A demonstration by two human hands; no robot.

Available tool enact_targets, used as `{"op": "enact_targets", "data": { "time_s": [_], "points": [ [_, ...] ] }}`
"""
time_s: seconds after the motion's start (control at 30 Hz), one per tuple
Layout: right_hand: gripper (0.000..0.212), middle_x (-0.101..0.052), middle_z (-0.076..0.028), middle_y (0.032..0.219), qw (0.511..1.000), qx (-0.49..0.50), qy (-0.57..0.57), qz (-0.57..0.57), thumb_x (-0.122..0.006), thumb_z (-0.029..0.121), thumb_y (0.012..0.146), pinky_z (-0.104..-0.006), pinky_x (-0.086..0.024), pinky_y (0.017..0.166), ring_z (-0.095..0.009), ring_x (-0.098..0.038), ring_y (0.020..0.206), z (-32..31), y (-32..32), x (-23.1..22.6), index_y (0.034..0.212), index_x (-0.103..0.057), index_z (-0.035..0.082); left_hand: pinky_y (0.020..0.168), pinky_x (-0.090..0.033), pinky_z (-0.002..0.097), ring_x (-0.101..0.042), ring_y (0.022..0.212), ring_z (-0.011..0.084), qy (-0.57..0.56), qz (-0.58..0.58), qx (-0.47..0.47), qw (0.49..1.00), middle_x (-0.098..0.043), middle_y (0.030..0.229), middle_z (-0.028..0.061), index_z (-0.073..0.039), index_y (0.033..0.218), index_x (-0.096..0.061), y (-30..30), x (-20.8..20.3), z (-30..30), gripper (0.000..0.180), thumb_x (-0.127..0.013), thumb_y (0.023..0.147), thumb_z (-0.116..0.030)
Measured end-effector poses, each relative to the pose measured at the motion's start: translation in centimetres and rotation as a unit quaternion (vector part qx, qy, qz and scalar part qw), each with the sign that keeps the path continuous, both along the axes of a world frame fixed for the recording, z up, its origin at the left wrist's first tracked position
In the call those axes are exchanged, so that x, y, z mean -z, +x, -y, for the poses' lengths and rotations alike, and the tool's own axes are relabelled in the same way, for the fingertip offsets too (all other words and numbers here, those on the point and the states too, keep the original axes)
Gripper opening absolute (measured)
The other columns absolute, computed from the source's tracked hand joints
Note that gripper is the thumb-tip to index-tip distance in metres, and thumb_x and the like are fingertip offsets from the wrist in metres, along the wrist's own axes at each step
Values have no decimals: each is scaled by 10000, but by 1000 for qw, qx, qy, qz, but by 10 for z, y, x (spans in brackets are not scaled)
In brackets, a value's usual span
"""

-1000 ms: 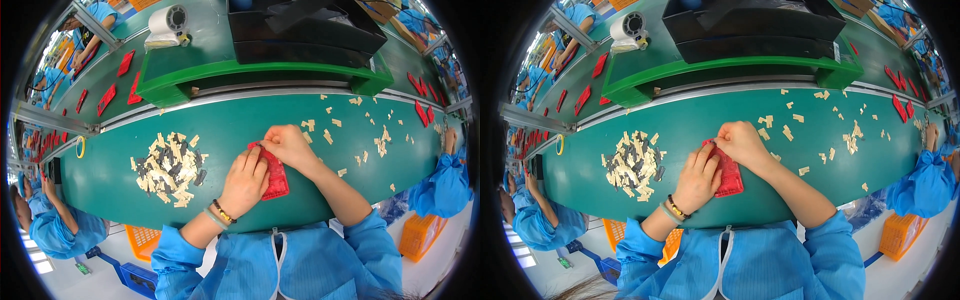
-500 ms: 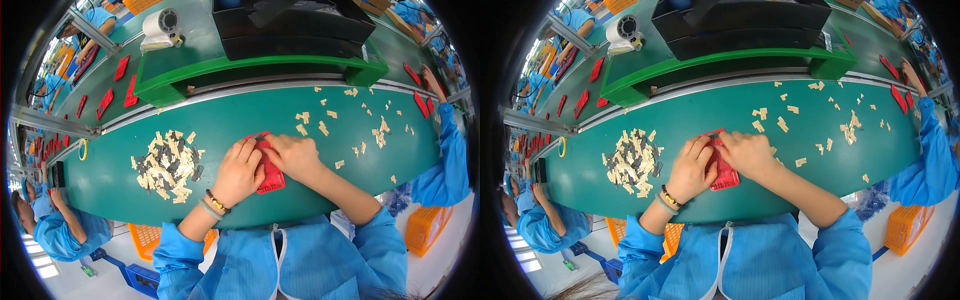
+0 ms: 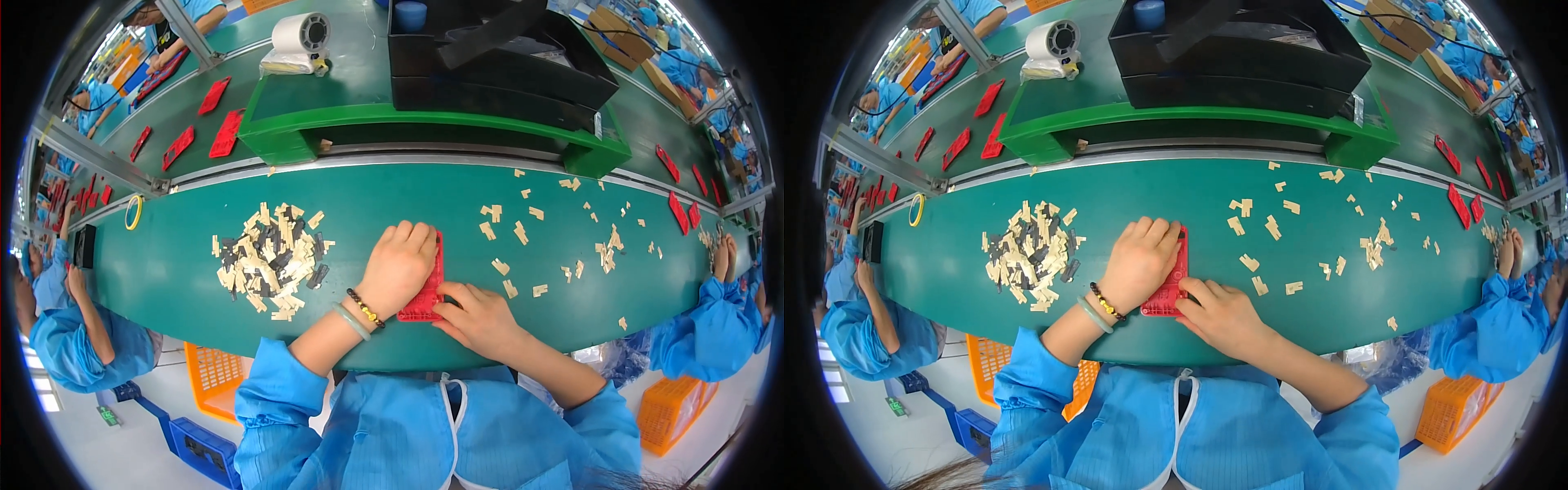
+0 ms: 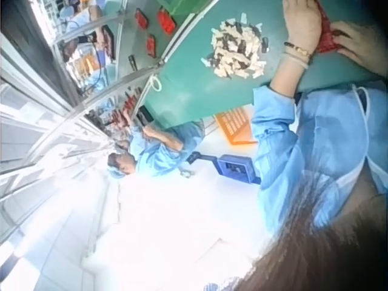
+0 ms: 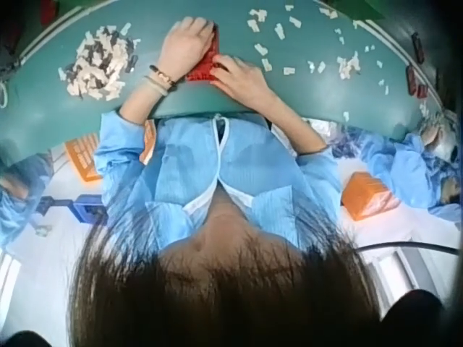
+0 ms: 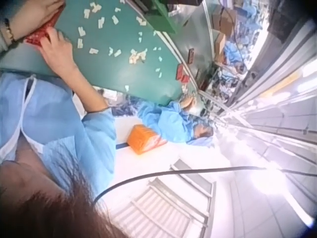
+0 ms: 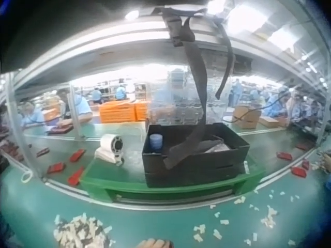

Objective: The person assembles small white components into red electronic housings by hand on an assembly table.

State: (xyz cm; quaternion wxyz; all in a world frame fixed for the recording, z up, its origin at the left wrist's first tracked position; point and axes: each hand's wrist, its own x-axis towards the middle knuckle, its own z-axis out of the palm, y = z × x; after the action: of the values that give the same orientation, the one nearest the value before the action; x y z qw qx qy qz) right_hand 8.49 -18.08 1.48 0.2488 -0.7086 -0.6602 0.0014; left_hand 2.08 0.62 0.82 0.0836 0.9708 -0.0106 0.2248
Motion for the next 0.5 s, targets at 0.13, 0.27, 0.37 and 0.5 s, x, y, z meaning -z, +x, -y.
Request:
{"op": "enact_targets", "data": {
  "time_s": [0.13, 0.27, 0.37, 0.5],
  "points": [
    [258, -581, -57, 1074, 1000, -9, -2, 13, -756, 214, 737, -301, -514, 680, -192, -626, 875, 3, -4, -3, 932, -639, 93, 729, -460, 338, -551, 850, 231, 77, -56, 7, 995, -580, 946, 94, 28, 1017, -646, -2, -2, 5, 272, -600, 795, -123],
    [221, -572, -50, 1087, 999, -6, 2, 41, -745, 190, 744, -291, -511, 653, -167, -610, 837, 10, 2, -5, 895, -622, 85, 787, -428, 342, -532, 901, 245, 122, -87, 29, 988, -556, 957, 99, -27, 908, -650, 0, -5, 8, 202, -575, 813, -188],
    [254, -605, -82, 1089, 996, -14, 83, 38, -758, 127, 712, -286, -534, 635, -190, -648, 852, 8, 19, -6, 917, -624, 58, 810, -424, 396, -535, 936, 293, -72, 35, -37, 996, -560, 997, 123, -20, 1156, -576, 1, -13, -8, 369, -600, 858, -237],
    [280, -629, -125, 1130, 980, 6, 163, 117, -755, 112, 734, -334, -562, 693, -241, -675, 904, -54, 64, -1, 972, -634, 26, 792, -448, 429, -537, 913, 333, -157, 143, -127, 969, -563, 1000, 144, -17, 1210, -590, -17, -43, -34, 350, -574, 867, -85]
  ]
}}
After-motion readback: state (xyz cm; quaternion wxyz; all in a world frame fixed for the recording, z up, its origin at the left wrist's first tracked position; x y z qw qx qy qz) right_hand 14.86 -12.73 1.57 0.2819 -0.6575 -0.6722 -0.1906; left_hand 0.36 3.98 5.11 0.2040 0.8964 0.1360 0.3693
